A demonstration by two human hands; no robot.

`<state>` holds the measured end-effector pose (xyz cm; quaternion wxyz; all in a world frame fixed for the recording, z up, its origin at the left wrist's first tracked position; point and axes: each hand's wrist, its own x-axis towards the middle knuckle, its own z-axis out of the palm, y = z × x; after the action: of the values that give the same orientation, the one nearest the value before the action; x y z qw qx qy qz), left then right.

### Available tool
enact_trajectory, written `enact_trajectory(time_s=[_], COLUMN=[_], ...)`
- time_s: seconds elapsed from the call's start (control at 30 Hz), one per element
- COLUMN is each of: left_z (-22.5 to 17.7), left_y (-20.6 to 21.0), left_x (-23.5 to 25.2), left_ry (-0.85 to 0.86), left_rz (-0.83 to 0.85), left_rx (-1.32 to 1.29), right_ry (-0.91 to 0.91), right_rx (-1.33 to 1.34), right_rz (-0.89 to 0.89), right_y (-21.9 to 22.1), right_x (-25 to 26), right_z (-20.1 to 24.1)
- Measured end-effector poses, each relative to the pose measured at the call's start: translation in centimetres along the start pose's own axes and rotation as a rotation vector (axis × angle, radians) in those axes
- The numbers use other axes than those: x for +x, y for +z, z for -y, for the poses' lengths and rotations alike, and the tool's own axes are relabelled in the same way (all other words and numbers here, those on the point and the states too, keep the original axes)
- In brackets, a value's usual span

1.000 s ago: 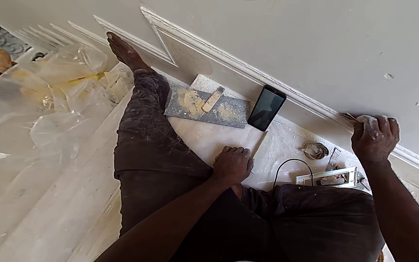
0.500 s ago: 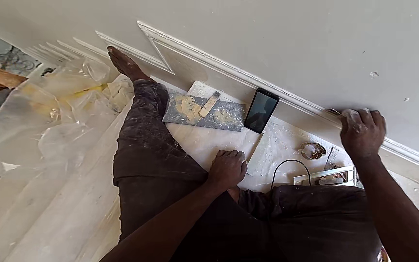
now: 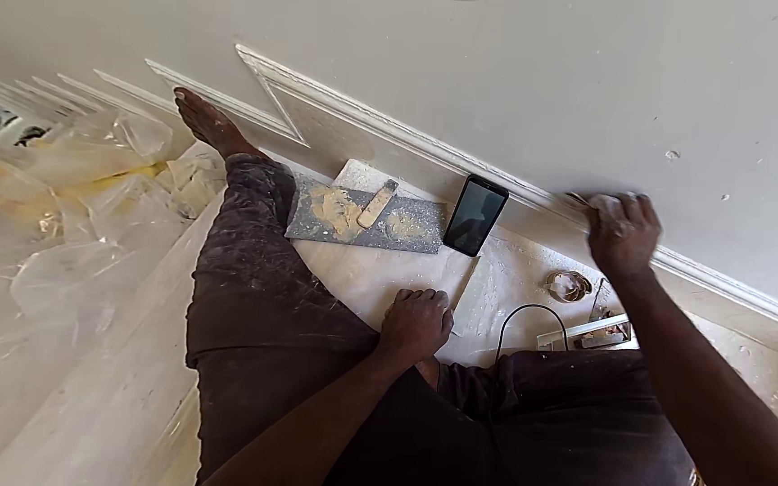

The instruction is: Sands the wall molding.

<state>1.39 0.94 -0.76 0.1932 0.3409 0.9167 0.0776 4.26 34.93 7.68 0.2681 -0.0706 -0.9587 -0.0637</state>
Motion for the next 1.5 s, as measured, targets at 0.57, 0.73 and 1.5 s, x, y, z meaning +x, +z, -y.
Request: enact_trajectory(time_s=[0.57,0.73,1.5], left_z=[0.2,0.2,0.8], left_y=[0.1,-0.4,-1.2], left_x=[-0.5,-0.4,0.1], left_ry=[0.028,0.029,-0.027], left_rz=[-0.045,-0.009,0.103], left_rx=[0.012,-0.037,-0.191], right_ry=[0.232,0.628,-0.263], right_rx=[-0.259,-0.410,-0.089], right_rz=[0.270,0.515,0.131], right_y=[-7.3,-13.2,0.8], right_x=[-9.9,-14.1,4.9], right_z=[-13.1,-18.6,5.2])
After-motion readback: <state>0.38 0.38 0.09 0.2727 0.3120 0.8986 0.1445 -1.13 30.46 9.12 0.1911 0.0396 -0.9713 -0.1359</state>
